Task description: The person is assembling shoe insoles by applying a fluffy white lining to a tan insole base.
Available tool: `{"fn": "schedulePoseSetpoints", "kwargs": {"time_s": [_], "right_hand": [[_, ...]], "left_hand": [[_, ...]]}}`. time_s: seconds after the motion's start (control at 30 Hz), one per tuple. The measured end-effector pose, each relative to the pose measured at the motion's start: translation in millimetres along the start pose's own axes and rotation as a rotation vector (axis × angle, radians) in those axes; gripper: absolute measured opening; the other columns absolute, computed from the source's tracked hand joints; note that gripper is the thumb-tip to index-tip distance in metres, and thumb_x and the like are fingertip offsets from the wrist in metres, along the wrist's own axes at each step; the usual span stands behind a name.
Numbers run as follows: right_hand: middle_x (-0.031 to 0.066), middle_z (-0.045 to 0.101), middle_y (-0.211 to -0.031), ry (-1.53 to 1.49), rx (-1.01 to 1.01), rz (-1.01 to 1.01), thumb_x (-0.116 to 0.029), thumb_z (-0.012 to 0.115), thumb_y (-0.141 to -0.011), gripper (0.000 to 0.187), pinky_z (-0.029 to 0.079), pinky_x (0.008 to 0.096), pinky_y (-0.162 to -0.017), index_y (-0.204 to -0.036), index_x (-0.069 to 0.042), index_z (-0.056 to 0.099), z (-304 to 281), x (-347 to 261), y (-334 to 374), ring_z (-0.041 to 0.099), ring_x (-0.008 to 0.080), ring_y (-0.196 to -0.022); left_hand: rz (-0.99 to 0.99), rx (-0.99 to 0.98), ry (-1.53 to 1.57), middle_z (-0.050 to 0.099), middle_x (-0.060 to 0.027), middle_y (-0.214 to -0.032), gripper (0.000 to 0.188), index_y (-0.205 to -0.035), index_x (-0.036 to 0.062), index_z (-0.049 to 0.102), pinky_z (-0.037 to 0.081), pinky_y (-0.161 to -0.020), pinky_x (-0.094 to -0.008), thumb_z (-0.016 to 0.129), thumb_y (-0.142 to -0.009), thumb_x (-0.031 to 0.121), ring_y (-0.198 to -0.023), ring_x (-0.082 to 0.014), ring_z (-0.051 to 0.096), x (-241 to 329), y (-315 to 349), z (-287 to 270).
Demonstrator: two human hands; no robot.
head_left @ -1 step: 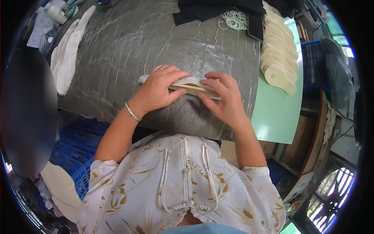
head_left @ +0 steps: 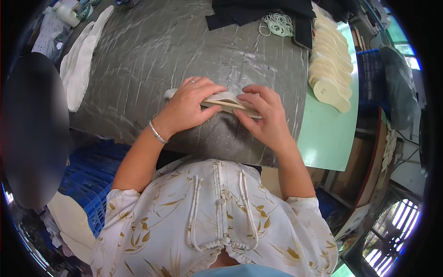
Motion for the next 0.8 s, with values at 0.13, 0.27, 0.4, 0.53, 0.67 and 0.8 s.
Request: {"fn": "schedulePoseSetpoints", "kwargs": {"time_s": [0.13, 0.27, 0.4, 0.53, 0.67, 0.8], "right_hand": [[0.0071, 0.063, -0.104, 0.02, -0.029, 0.017, -0.011, 0.077, -0.072, 0.025, 0.043, 0.0392, -0.087, -0.095, -0.008, 0.068, 6, -3, -6, 0.059, 0.0264, -0.097], [0.0068, 0.063, -0.102, 0.021, -0.042, 0.011, -0.01, 0.075, -0.074, 0.018, 0.043, 0.0387, -0.086, -0.091, -0.007, 0.069, 9, -3, -6, 0.059, 0.0259, -0.095], [0.0064, 0.063, -0.101, -0.014, -0.058, 0.041, -0.009, 0.074, -0.075, 0.015, 0.043, 0.0386, -0.085, -0.089, -0.008, 0.069, 12, -2, -7, 0.059, 0.0255, -0.094], [0.0057, 0.063, -0.101, -0.038, -0.081, 0.048, -0.008, 0.073, -0.074, 0.016, 0.043, 0.0385, -0.085, -0.089, -0.008, 0.067, 13, -1, -9, 0.059, 0.0261, -0.095], [0.0053, 0.064, -0.102, -0.014, -0.124, 0.047, -0.011, 0.074, -0.073, 0.024, 0.043, 0.0393, -0.086, -0.095, -0.008, 0.066, 19, -3, -15, 0.059, 0.0266, -0.097], [0.0055, 0.063, -0.099, 0.042, -0.159, 0.029, -0.014, 0.075, -0.073, 0.025, 0.043, 0.0399, -0.086, -0.097, -0.009, 0.067, 25, -9, -20, 0.059, 0.0268, -0.095]], "left_hand": [[0.038, 0.023, 0.03, 0.062, -0.0055, -0.096, 0.036, -0.11, 0.0072, 0.067, 0.04, -0.09, -0.036, 0.074, -0.075, 0.012, -0.094, -0.0239, 0.058, -1, 0, 1], [0.066, 0.039, 0.044, 0.062, -0.0039, -0.094, 0.032, -0.108, 0.0095, 0.068, 0.04, -0.088, -0.0353, 0.074, -0.076, 0.012, -0.091, -0.0215, 0.058, 0, -1, -1], [0.076, 0.046, 0.056, 0.062, -0.003, -0.093, 0.027, -0.103, 0.0101, 0.07, 0.04, -0.088, -0.0356, 0.074, -0.076, 0.011, -0.09, -0.0206, 0.058, -1, 0, 0], [0.083, 0.072, 0.047, 0.061, -0.0032, -0.093, 0.021, -0.097, 0.0091, 0.07, 0.04, -0.088, -0.0352, 0.072, -0.077, 0.015, -0.091, -0.0222, 0.058, -3, 0, -1], [0.071, 0.063, 0.053, 0.06, -0.004, -0.092, 0.019, -0.094, 0.008, 0.07, 0.041, -0.088, -0.0356, 0.072, -0.076, 0.015, -0.091, -0.0238, 0.057, -6, 1, 0], [0.066, 0.065, 0.054, 0.06, -0.0042, -0.09, 0.017, -0.091, 0.0079, 0.069, 0.041, -0.087, -0.0361, 0.072, -0.077, 0.017, -0.09, -0.0242, 0.056, -7, 1, 0]]}}
Point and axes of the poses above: each hand's wrist, its own y-axis away from the middle knuckle, its own z-axis out of the palm, x = y × z, the point moved 8 cm from there along -y, towards the middle knuckle
